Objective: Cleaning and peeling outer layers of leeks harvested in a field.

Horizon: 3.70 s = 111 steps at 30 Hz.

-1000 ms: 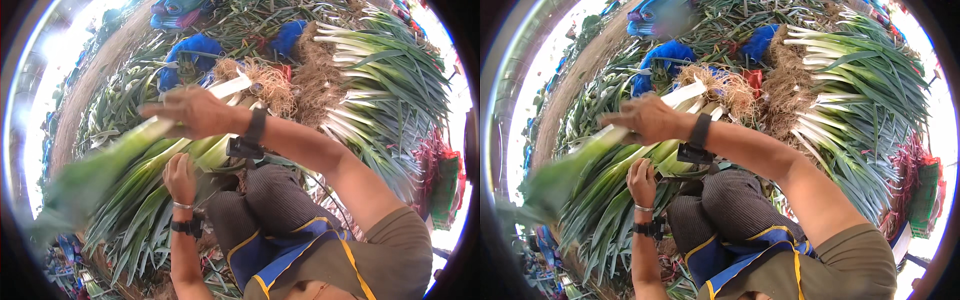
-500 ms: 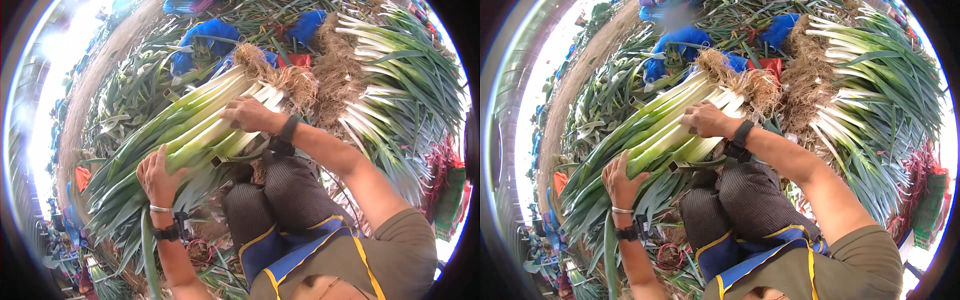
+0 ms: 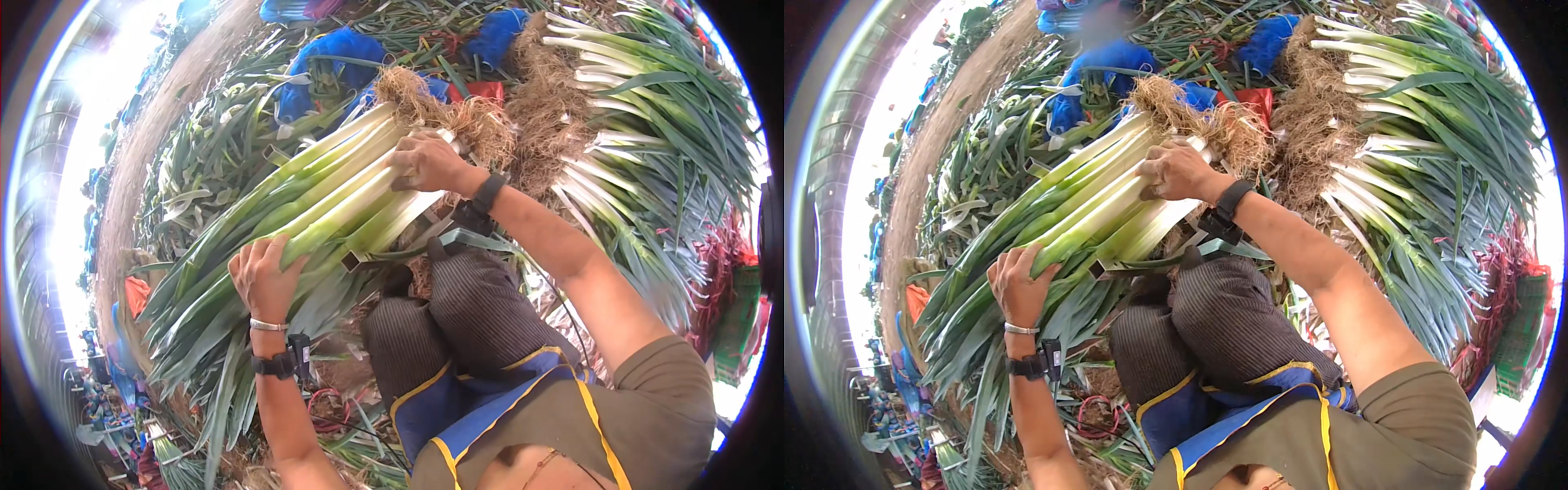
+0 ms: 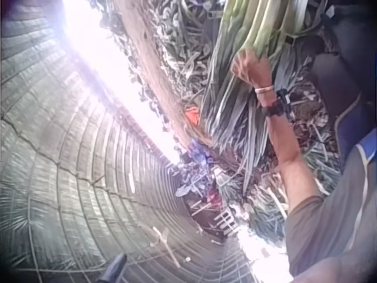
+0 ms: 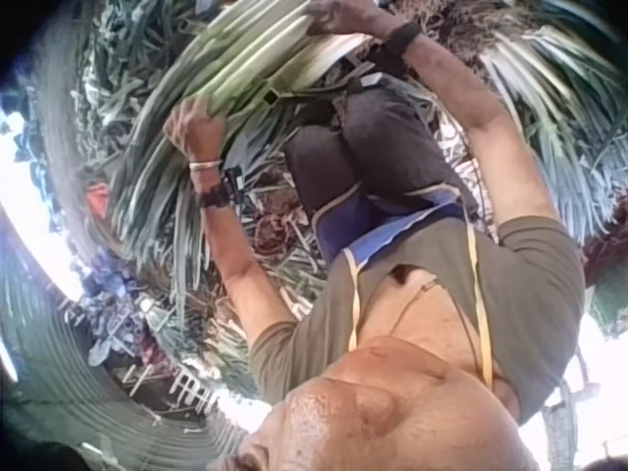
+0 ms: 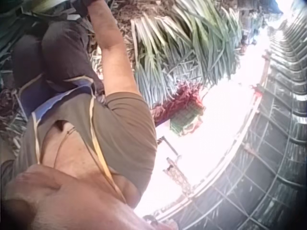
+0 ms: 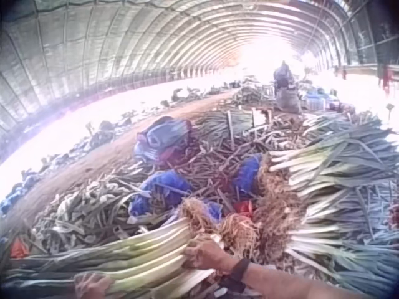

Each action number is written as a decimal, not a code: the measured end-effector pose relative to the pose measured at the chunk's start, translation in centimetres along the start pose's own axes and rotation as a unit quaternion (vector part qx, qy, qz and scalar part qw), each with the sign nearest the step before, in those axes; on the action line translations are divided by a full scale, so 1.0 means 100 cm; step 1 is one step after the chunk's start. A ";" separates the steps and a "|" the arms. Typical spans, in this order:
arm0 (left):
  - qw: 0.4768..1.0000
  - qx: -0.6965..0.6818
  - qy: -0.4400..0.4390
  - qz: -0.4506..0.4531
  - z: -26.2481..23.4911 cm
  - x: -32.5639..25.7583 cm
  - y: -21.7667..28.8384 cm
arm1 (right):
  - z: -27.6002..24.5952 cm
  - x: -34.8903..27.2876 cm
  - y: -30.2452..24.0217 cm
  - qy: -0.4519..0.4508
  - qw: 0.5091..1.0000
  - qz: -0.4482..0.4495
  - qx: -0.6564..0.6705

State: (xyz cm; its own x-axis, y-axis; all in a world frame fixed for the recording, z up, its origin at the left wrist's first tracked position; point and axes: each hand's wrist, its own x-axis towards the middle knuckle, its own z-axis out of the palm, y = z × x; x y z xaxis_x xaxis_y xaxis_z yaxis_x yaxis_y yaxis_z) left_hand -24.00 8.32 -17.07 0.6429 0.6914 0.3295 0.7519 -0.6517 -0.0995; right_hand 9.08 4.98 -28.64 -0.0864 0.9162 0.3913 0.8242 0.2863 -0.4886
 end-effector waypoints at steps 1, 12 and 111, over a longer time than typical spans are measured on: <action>1.000 -0.003 -0.003 0.004 0.002 0.002 0.003 | 0.001 -0.001 0.002 -0.004 1.000 0.002 -0.006; 0.995 0.041 0.066 0.062 0.009 -0.008 0.031 | 0.011 -0.009 0.005 0.040 0.999 -0.010 -0.012; 0.991 0.047 -0.114 0.047 0.037 0.029 0.021 | 0.000 -0.036 -0.007 0.023 0.986 -0.165 0.018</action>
State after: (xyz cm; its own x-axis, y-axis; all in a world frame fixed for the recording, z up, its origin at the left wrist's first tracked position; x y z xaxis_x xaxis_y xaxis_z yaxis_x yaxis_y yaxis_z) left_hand -20.02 10.05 -19.82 0.7193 0.6883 0.0943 0.6901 -0.6924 -0.2105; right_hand 8.86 1.48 -29.68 -0.3198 0.7579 0.5685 0.7347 0.5773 -0.3562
